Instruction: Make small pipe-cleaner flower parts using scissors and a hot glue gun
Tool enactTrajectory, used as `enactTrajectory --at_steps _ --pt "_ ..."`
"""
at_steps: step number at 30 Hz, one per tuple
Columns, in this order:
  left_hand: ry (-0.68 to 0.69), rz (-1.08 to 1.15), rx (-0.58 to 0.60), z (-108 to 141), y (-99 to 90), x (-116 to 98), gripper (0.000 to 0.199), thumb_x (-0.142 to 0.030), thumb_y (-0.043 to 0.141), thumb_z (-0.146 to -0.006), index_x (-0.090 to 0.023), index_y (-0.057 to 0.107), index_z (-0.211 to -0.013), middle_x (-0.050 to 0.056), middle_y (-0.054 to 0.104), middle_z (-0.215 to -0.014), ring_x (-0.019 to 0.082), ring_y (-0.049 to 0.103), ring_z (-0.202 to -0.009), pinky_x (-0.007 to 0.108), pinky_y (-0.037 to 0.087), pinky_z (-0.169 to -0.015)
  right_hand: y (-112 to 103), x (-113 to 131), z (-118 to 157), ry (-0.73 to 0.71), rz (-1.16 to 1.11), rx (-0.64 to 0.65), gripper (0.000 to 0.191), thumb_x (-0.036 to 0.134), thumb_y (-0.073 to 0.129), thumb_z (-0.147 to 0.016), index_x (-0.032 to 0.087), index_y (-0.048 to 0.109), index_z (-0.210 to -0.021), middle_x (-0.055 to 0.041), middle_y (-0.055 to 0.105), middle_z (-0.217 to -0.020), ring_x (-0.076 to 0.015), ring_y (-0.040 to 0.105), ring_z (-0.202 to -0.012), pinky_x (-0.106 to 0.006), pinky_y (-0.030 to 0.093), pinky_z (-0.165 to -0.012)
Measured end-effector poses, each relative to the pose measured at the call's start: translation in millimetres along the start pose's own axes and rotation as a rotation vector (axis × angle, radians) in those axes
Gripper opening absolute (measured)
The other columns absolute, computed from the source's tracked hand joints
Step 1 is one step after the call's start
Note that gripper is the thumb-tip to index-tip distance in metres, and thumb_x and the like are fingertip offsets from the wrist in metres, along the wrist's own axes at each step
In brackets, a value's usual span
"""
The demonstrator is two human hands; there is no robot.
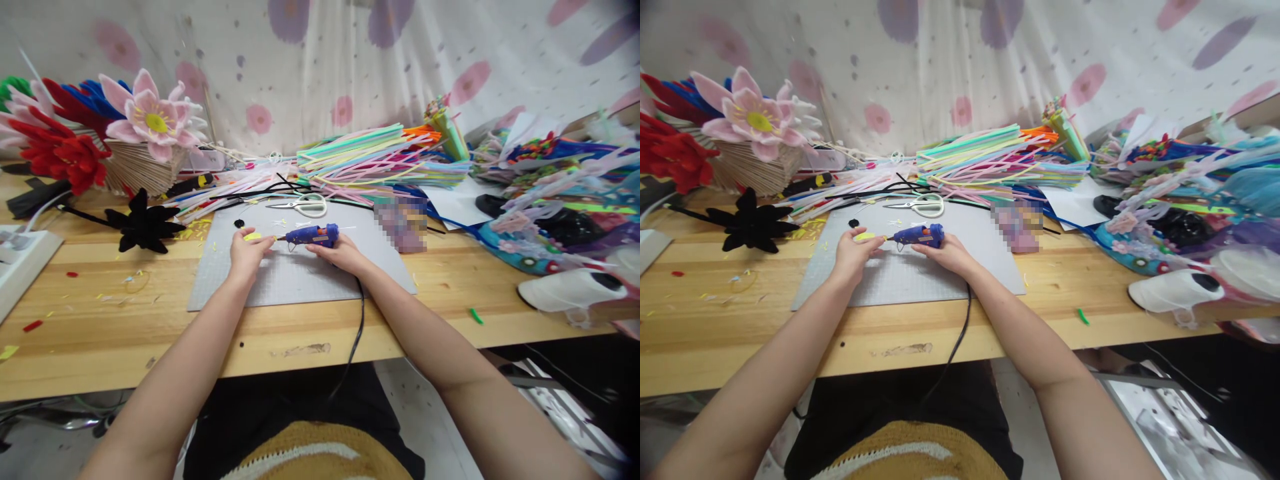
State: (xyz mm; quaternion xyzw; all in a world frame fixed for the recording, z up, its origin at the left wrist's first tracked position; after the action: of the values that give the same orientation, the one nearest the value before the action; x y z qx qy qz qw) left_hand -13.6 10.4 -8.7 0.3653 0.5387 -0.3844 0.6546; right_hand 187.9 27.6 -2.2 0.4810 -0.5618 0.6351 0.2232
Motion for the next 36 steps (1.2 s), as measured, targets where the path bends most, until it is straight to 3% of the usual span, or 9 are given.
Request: enactTrajectory --at_steps 36 --pt "-0.007 -0.004 0.011 1.7 0.6 -2.3 0.050 -0.011 0.072 -0.057 -0.016 0.044 -0.098 0.001 0.063 -0.070 0.014 0.064 -0.066 0.027 0.050 -0.064 -1.8 4.0 1.6 0.019 -0.005 0.008 0.042 0.054 0.060 -0.070 0.016 0.066 -0.088 0.0001 0.058 -0.065 -0.0119 0.050 -0.065 -0.026 0.041 -0.065"
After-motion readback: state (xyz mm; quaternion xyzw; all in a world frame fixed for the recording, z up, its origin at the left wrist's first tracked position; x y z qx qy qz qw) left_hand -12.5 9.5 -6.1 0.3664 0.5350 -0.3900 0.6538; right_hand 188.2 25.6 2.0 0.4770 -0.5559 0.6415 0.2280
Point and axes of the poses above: each hand's wrist, its own z-axis away from the middle knuckle, its own y-axis out of the palm, x = y × z, the point moved 2 cm from there along -z, towards the middle knuckle
